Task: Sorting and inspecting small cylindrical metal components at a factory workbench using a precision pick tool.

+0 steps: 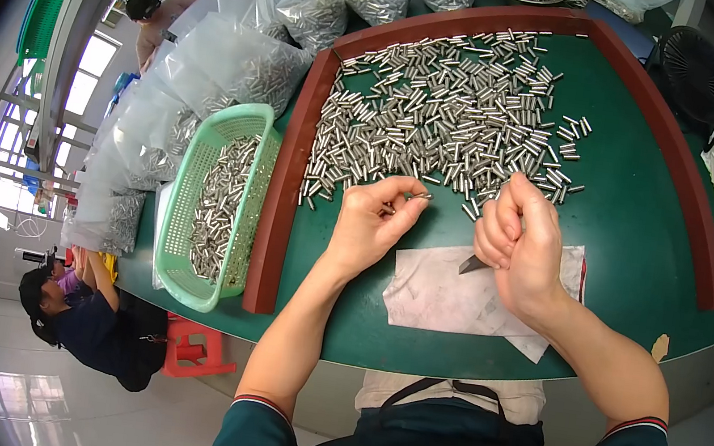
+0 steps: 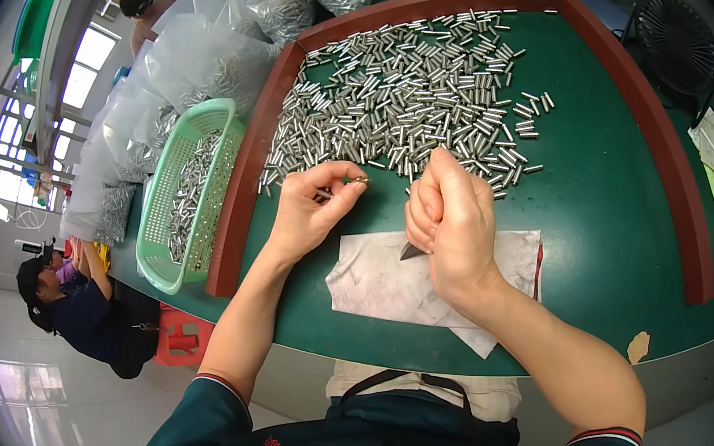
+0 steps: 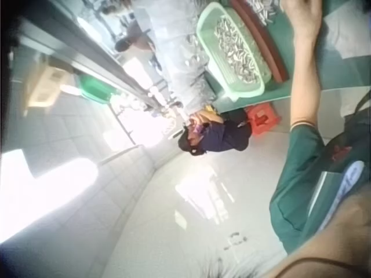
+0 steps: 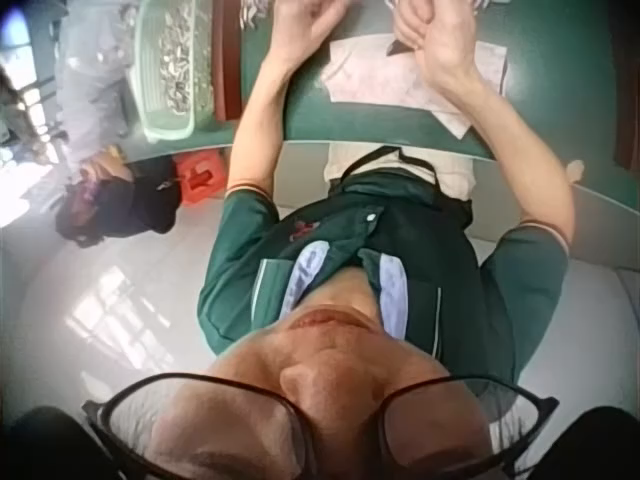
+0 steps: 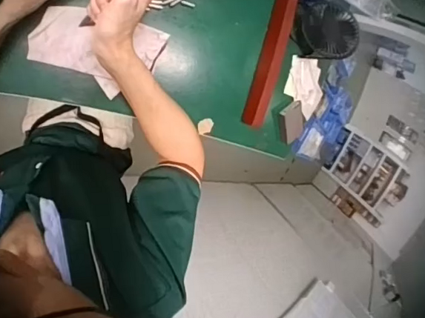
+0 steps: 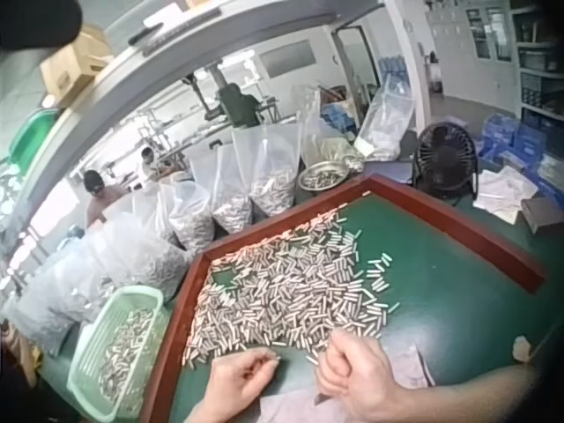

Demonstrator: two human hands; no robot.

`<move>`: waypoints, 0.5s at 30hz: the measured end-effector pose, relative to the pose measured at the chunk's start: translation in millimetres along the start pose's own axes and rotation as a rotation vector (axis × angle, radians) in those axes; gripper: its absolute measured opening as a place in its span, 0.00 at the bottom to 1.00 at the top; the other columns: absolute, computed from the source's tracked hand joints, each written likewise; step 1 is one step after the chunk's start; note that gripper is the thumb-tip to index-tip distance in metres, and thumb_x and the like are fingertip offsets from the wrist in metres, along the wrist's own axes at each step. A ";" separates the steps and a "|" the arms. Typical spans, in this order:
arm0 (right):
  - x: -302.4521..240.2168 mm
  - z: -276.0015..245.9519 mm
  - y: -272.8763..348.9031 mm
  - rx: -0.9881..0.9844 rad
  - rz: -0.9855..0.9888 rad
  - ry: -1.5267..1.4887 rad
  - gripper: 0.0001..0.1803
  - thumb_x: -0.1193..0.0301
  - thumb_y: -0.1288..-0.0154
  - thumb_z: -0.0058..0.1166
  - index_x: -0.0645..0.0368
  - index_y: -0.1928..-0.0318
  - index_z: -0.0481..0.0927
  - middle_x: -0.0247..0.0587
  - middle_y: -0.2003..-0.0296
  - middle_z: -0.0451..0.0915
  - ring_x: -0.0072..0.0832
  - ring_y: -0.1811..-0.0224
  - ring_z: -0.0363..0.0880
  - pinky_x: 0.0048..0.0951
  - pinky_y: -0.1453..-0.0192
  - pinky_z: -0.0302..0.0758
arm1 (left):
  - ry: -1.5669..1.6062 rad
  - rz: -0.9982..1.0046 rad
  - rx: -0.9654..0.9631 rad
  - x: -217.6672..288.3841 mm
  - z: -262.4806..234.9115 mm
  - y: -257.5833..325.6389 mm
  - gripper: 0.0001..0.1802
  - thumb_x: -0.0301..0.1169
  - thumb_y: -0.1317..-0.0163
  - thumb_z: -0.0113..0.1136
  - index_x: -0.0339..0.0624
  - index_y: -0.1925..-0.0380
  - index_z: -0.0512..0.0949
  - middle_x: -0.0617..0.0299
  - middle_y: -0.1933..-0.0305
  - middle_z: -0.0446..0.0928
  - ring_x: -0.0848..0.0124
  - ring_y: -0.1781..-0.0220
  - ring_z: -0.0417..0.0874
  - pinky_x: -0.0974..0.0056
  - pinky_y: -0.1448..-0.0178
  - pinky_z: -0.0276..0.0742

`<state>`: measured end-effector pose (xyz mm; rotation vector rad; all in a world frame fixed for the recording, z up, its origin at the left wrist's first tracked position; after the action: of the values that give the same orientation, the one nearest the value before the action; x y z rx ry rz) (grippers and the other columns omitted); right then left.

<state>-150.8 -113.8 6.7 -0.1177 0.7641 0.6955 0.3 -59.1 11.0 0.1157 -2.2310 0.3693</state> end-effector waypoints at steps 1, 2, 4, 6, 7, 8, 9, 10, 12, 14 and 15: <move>-0.2 0.2 0.5 0.008 0.005 -0.003 0.22 0.63 0.36 0.33 0.53 0.88 0.54 0.27 0.94 0.52 0.15 0.93 0.45 0.19 0.89 0.44 | 0.147 -0.063 0.016 0.2 -1.5 1.6 0.06 0.26 0.47 0.57 0.36 0.69 0.77 0.74 0.86 0.64 0.87 0.82 0.60 0.78 0.79 0.57; 0.0 -0.1 0.6 0.010 0.006 -0.002 0.22 0.63 0.36 0.33 0.53 0.88 0.54 0.27 0.94 0.52 0.15 0.93 0.45 0.19 0.89 0.44 | 0.206 -0.084 0.023 0.8 -3.7 2.5 0.06 0.26 0.47 0.57 0.36 0.69 0.77 0.75 0.85 0.65 0.87 0.81 0.61 0.78 0.78 0.57; 1.2 -0.2 0.3 0.015 0.014 -0.007 0.22 0.63 0.36 0.34 0.53 0.88 0.53 0.27 0.94 0.52 0.15 0.93 0.45 0.19 0.89 0.44 | 0.262 -0.100 0.047 0.6 -7.3 5.3 0.06 0.25 0.48 0.57 0.36 0.69 0.77 0.75 0.82 0.68 0.87 0.79 0.64 0.80 0.75 0.59; 0.1 0.8 0.6 0.011 0.011 -0.005 0.22 0.63 0.36 0.34 0.53 0.88 0.54 0.27 0.94 0.52 0.15 0.93 0.45 0.19 0.89 0.44 | 0.317 -0.048 0.074 2.2 -7.3 6.5 0.06 0.25 0.47 0.57 0.36 0.69 0.77 0.74 0.78 0.71 0.87 0.77 0.66 0.80 0.73 0.60; 0.0 1.0 1.3 0.014 0.018 -0.002 0.22 0.63 0.36 0.34 0.53 0.88 0.54 0.27 0.94 0.52 0.15 0.93 0.45 0.19 0.89 0.44 | 0.357 -0.055 0.068 1.4 -7.1 8.1 0.06 0.25 0.47 0.57 0.35 0.69 0.77 0.72 0.74 0.73 0.87 0.75 0.68 0.80 0.71 0.61; -0.3 1.1 1.7 0.016 0.017 0.002 0.22 0.63 0.36 0.34 0.53 0.88 0.54 0.27 0.94 0.52 0.15 0.93 0.45 0.19 0.89 0.44 | 0.371 -0.044 0.077 3.1 -6.9 8.4 0.06 0.25 0.47 0.57 0.35 0.69 0.77 0.71 0.73 0.73 0.87 0.74 0.68 0.80 0.71 0.62; -0.5 1.8 1.6 0.011 0.014 0.001 0.22 0.63 0.36 0.34 0.53 0.88 0.54 0.27 0.94 0.52 0.15 0.93 0.45 0.19 0.89 0.44 | 0.386 -0.034 0.085 4.7 -7.2 8.6 0.06 0.25 0.47 0.57 0.35 0.69 0.77 0.70 0.72 0.74 0.86 0.74 0.68 0.80 0.70 0.63; -0.9 1.5 1.7 0.016 0.013 0.002 0.22 0.63 0.36 0.34 0.53 0.88 0.54 0.27 0.94 0.52 0.15 0.93 0.45 0.19 0.89 0.43 | 0.389 -0.033 0.076 4.8 -7.2 9.0 0.06 0.24 0.47 0.57 0.34 0.69 0.77 0.69 0.71 0.74 0.86 0.74 0.69 0.79 0.69 0.64; -0.9 1.1 1.9 0.020 0.009 0.004 0.22 0.63 0.36 0.34 0.52 0.88 0.54 0.27 0.94 0.52 0.15 0.93 0.45 0.19 0.89 0.43 | 0.392 -0.030 0.075 5.2 -7.0 10.1 0.06 0.24 0.47 0.57 0.34 0.69 0.77 0.70 0.72 0.74 0.86 0.74 0.69 0.79 0.70 0.63; -0.1 0.7 1.3 0.028 0.019 0.004 0.22 0.63 0.36 0.34 0.52 0.88 0.54 0.27 0.94 0.52 0.15 0.93 0.45 0.19 0.89 0.43 | 0.395 -0.028 0.076 3.8 -6.6 9.4 0.06 0.24 0.47 0.57 0.34 0.69 0.77 0.70 0.72 0.74 0.86 0.74 0.68 0.80 0.70 0.63; -0.4 0.7 0.9 0.027 0.017 0.004 0.22 0.63 0.36 0.34 0.52 0.88 0.54 0.27 0.94 0.52 0.15 0.93 0.45 0.19 0.89 0.43 | 0.392 -0.021 0.069 2.5 -5.7 9.0 0.06 0.24 0.47 0.57 0.35 0.69 0.77 0.70 0.72 0.74 0.86 0.74 0.68 0.79 0.70 0.63</move>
<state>-151.2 -113.1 7.6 -0.0878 0.7791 0.7013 1.1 -48.7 14.4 0.0939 -1.8298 0.4191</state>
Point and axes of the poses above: each hand's wrist, its own y-axis away from the middle knuckle, its own z-axis out of the palm, x = y × z, the point moved 5 cm from there along -y, towards the middle knuckle
